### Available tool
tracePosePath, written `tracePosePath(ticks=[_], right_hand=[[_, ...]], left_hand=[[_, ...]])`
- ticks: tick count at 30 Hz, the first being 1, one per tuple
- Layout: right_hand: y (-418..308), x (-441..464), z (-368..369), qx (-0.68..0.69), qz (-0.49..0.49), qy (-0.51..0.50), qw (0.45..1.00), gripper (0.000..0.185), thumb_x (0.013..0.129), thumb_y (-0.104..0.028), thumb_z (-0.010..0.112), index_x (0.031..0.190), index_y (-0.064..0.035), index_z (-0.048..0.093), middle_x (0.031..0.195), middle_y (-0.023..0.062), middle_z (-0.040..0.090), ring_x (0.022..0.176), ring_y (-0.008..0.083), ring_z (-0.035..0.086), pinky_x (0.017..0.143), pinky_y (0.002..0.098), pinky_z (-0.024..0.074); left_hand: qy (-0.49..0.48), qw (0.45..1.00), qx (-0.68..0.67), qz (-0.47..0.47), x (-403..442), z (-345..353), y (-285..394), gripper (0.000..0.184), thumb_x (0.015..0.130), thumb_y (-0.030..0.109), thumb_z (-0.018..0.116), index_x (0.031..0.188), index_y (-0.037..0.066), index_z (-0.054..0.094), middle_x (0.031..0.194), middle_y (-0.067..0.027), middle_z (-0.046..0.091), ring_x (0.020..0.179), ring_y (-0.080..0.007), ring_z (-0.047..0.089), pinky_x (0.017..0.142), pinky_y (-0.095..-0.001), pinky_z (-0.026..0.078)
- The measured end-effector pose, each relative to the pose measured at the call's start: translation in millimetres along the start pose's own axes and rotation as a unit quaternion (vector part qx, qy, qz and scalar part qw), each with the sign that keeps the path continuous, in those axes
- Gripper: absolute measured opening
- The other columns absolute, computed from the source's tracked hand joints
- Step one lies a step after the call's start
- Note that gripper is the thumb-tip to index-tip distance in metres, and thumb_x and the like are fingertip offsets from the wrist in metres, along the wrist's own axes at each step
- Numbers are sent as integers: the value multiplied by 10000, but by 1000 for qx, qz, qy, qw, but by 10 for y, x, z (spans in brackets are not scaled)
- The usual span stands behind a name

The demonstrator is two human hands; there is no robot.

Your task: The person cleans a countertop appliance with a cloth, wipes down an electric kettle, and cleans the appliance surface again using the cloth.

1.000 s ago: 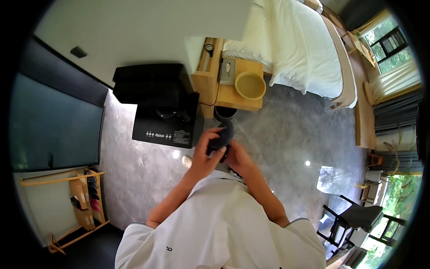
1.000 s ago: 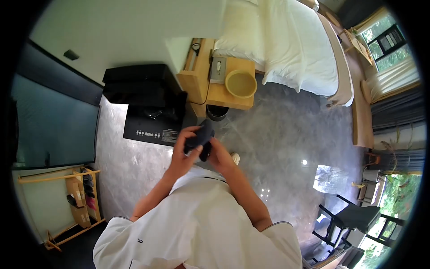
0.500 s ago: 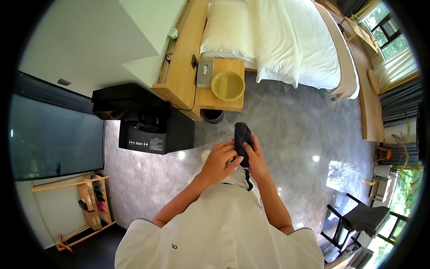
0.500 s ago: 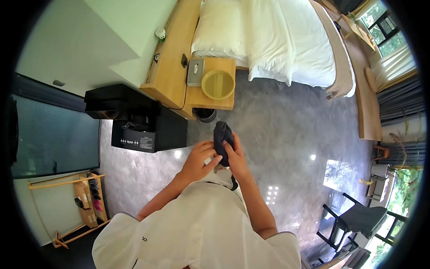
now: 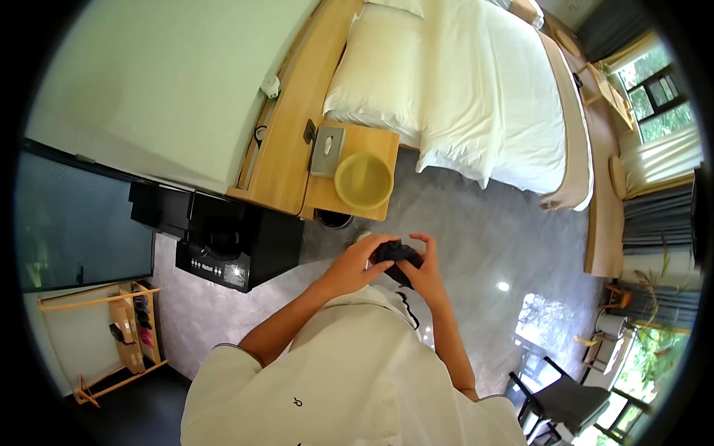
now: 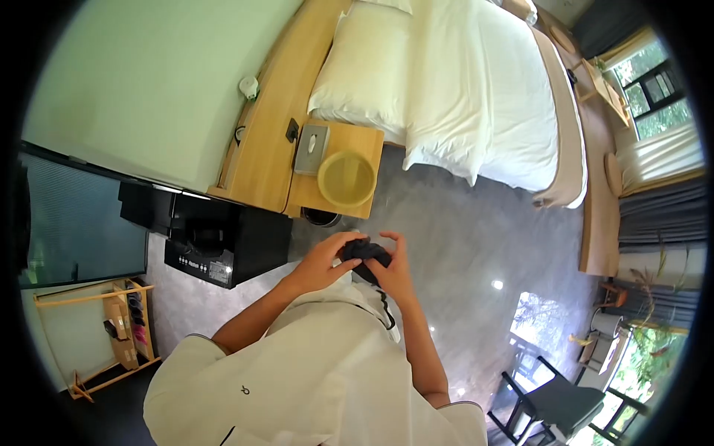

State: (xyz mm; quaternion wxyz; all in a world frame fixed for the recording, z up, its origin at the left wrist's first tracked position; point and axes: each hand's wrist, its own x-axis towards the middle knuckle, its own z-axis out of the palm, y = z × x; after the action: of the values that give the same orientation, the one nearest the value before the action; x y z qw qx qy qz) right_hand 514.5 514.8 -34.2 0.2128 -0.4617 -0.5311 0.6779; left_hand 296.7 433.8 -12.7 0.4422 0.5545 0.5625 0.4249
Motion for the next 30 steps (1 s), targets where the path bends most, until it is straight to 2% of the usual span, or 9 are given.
tracePosePath(ticks=[6, 8, 12, 20, 21, 22, 25, 28, 30], right_hand=[[-435, 543, -418, 294, 45, -64, 953, 835, 1058, -164, 841, 1744, -111, 368, 1628, 175, 587, 1299, 268, 722, 1097, 430, 612], [-556, 623, -561, 290, 54, -153, 943, 801, 1089, -134, 794, 1763, -103, 364, 1581, 156, 626, 1280, 269, 738, 1073, 432, 622], [-449, 1101, -831, 125, 39, -77, 988, 476, 1127, -101, 737, 1571, -63, 570, 1277, 100, 770, 936, 171, 755, 780, 344, 614], [-919, 2270, -1796, -164, -25, -195, 967, 306, 1032, -138, 801, 1318, -47, 745, 784, -18, 654, 743, 112, 673, 705, 301, 550], [-968, 2457, -1953, -207, 71, -217, 951, 446, 1013, -101, 787, 1445, -51, 686, 992, 52, 717, 946, 162, 719, 857, 329, 585], [-915, 2606, -2041, -211, 73, -235, 946, 446, 1013, -101, 787, 1445, -51, 686, 992, 52, 717, 946, 162, 719, 857, 329, 585], [-886, 3059, -2295, -90, 49, -320, 942, 723, 1023, -148, 738, 1691, -85, 467, 1545, 152, 607, 1342, 267, 656, 1138, 433, 561], [-1138, 3384, -2308, 156, 253, -448, 843, 801, 1022, -259, 716, 1744, -77, 419, 1631, 167, 567, 1494, 314, 594, 1269, 515, 503], [-1199, 3522, -2222, 111, 337, -500, 790, 852, 1039, -356, 683, 1788, -100, 369, 1730, 133, 509, 1576, 340, 534, 1342, 609, 421]], left_hand=[[107, 993, -6, 40, 1060, -122, 270, 344, 1068, 198, 820, 1358, 35, 731, 1160, -144, 785, 978, -296, 753, 849, -376, 599], [110, 993, 34, 22, 1366, -185, 316, 323, 1065, 216, 824, 1319, 37, 736, 1087, -144, 774, 949, -296, 749, 793, -398, 602], [9, 972, 234, -28, 1879, -269, 309, 331, 1061, 334, 824, 1230, 65, 730, 1196, -134, 759, 1003, -378, 737, 875, -464, 591], [129, 991, 11, -26, 2568, 340, 48, 378, 1094, 306, 778, 1392, 81, 720, 1345, -154, 696, 1235, -403, 699, 1033, -489, 580], [99, 993, 17, -65, 2634, 433, 52, 391, 1085, 249, 791, 1435, 90, 723, 1339, -153, 699, 1216, -412, 703, 1048, -485, 576], [115, 990, 16, -75, 2706, 551, 72, 391, 1085, 249, 791, 1435, 90, 723, 1339, -153, 699, 1216, -412, 703, 1048, -485, 576], [223, 964, 81, -123, 2929, 851, 183, 364, 1092, 200, 773, 1439, 104, 721, 1335, -153, 700, 1220, -404, 709, 1040, -481, 581], [303, 929, 21, -214, 2974, 1117, 364, 398, 1087, 210, 780, 1468, 126, 705, 1331, -159, 700, 1222, -406, 714, 1024, -471, 589], [438, 869, 60, -222, 2966, 1262, 326, 502, 1062, 240, 814, 1531, 160, 654, 1337, -177, 699, 1240, -420, 716, 1043, -477, 598]])
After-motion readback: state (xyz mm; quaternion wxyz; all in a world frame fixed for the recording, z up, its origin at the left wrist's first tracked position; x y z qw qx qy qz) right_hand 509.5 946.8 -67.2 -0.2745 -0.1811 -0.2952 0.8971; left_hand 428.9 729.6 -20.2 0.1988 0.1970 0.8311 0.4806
